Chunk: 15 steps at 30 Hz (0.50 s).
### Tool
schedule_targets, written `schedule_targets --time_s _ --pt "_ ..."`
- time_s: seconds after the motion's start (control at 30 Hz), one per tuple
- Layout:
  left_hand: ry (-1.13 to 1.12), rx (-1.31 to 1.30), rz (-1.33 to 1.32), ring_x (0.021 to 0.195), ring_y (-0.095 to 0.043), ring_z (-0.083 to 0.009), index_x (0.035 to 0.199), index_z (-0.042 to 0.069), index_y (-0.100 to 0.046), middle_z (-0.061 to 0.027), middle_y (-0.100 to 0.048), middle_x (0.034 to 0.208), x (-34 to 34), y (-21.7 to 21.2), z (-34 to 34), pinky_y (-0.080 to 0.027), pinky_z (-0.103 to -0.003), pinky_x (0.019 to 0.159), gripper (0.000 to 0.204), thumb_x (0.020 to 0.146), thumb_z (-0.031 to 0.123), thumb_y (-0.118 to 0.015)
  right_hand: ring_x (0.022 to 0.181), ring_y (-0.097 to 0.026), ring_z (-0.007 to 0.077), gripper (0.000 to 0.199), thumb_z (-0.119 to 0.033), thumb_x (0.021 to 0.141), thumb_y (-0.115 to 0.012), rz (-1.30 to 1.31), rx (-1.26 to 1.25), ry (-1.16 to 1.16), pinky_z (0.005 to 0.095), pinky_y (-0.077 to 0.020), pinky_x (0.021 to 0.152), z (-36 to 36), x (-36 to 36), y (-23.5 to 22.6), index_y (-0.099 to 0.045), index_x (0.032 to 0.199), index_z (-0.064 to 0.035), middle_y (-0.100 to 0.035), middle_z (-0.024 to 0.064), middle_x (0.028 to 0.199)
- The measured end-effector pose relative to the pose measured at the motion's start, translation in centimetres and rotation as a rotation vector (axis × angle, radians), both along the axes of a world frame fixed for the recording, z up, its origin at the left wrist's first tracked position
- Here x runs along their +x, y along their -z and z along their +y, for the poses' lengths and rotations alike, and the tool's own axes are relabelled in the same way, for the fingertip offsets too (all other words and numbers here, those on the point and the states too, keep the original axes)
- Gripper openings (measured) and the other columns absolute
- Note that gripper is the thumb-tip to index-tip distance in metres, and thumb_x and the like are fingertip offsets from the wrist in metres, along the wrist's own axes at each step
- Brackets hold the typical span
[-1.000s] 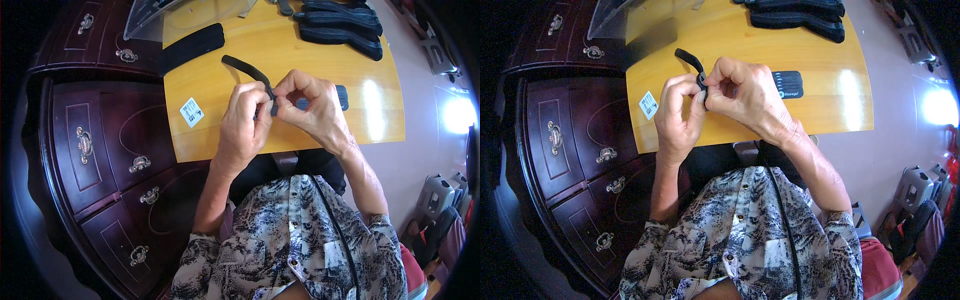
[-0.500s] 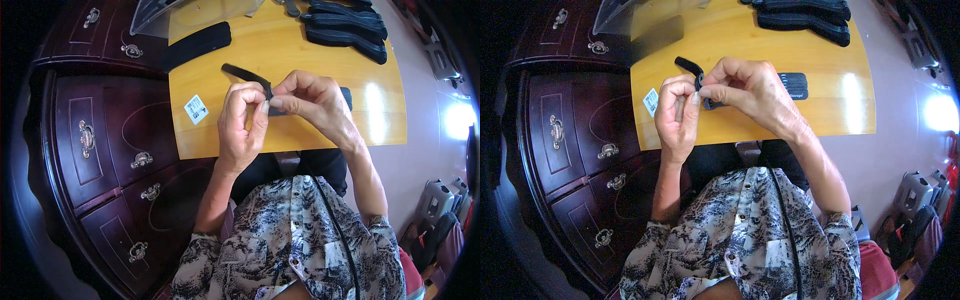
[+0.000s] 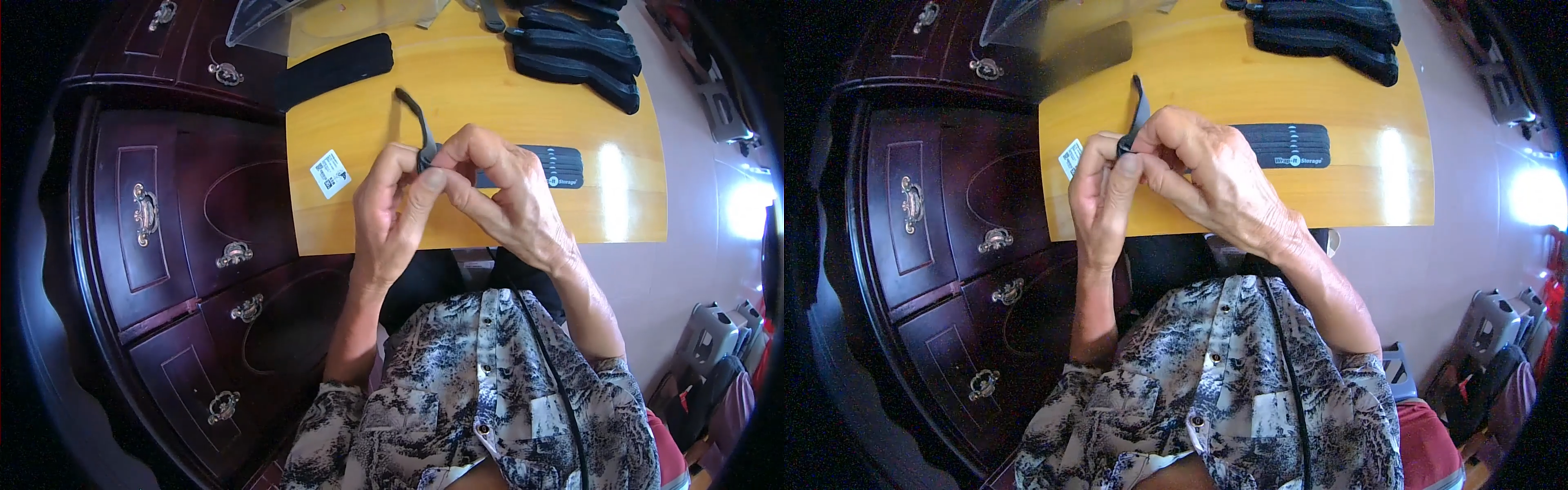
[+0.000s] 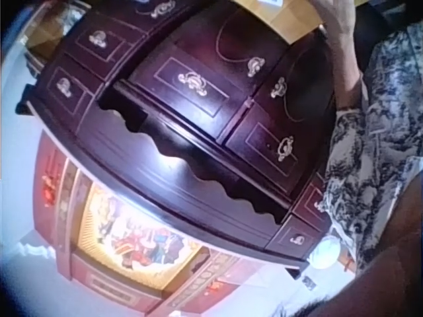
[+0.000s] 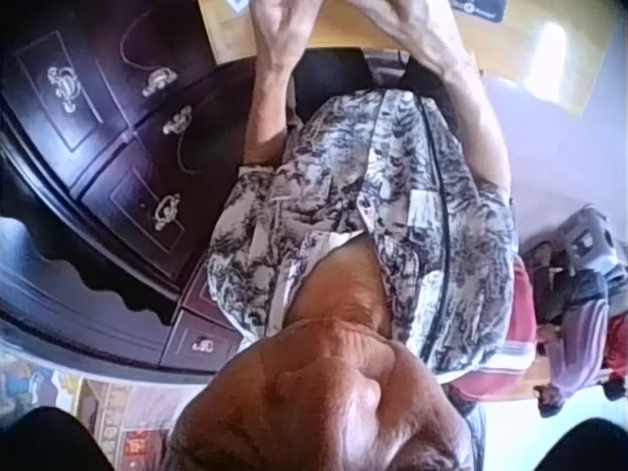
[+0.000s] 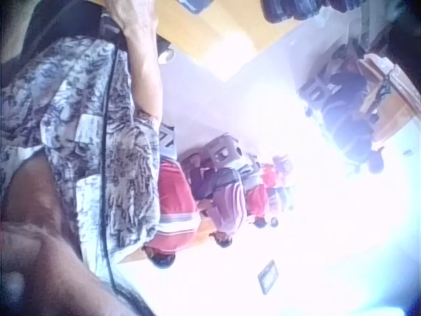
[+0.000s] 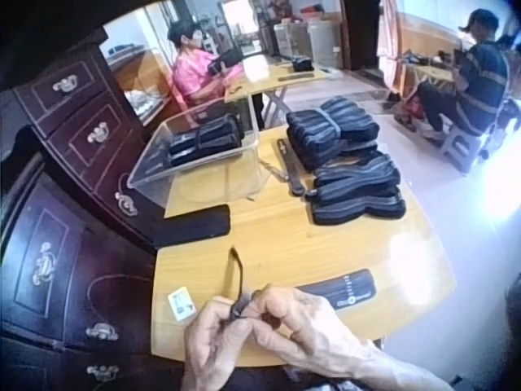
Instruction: Organizing and stacking black textile straps on a table in a workshop environment.
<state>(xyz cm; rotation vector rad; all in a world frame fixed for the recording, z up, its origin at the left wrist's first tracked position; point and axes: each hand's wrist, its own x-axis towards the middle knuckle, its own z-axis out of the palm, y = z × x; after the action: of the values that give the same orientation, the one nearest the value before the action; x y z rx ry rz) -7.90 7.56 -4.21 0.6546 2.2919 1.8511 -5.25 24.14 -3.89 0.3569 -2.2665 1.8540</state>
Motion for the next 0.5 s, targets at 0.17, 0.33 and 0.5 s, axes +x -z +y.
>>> schedule_targets --time_s 0.17,0.33,0.5 --pt "-0.049 0.128 0.02 0.071 -0.051 -0.0085 0.086 0.0 -0.053 -0.004 -0.055 0.079 0.8 -0.2 0.5 -0.043 -0.022 0.067 0.017 0.097 0.012 -0.052 0.071 -0.06 0.0163 0.015 -0.013 0.088 -0.061 -0.113 -0.205 0.165 0.0306 -0.0484 0.064 -0.6 -0.4 0.0 -0.054 0.092 -0.0003 -0.056 0.009 0.074" --pt "-0.102 0.3 -0.005 0.081 -0.059 -0.0133 0.094 -0.003 -0.055 -0.0071 -0.06 0.086 2.5 -0.8 1.1 -0.046 -0.027 0.079 0.016 0.099 0.01 -0.047 0.063 -0.046 0.0041 0.017 -0.022 0.097 -0.054 -0.082 -0.345 0.406 0.0191 -0.0386 0.057 2.5 -4.3 0.5 -0.057 0.094 -0.0052 -0.055 -0.0019 0.075" --pt "-0.123 0.347 -0.038 0.084 -0.063 -0.0233 0.107 -0.005 -0.052 -0.018 -0.063 0.095 2.0 -0.1 0.6 -0.052 -0.038 0.077 0.025 0.1 0.017 -0.044 0.049 -0.039 0.0015 0.015 -0.026 0.099 -0.049 -0.25 -0.746 0.261 0.0168 -0.0282 0.045 0.5 -4.2 -3.0 -0.053 0.102 -0.0118 -0.053 -0.0032 0.066"
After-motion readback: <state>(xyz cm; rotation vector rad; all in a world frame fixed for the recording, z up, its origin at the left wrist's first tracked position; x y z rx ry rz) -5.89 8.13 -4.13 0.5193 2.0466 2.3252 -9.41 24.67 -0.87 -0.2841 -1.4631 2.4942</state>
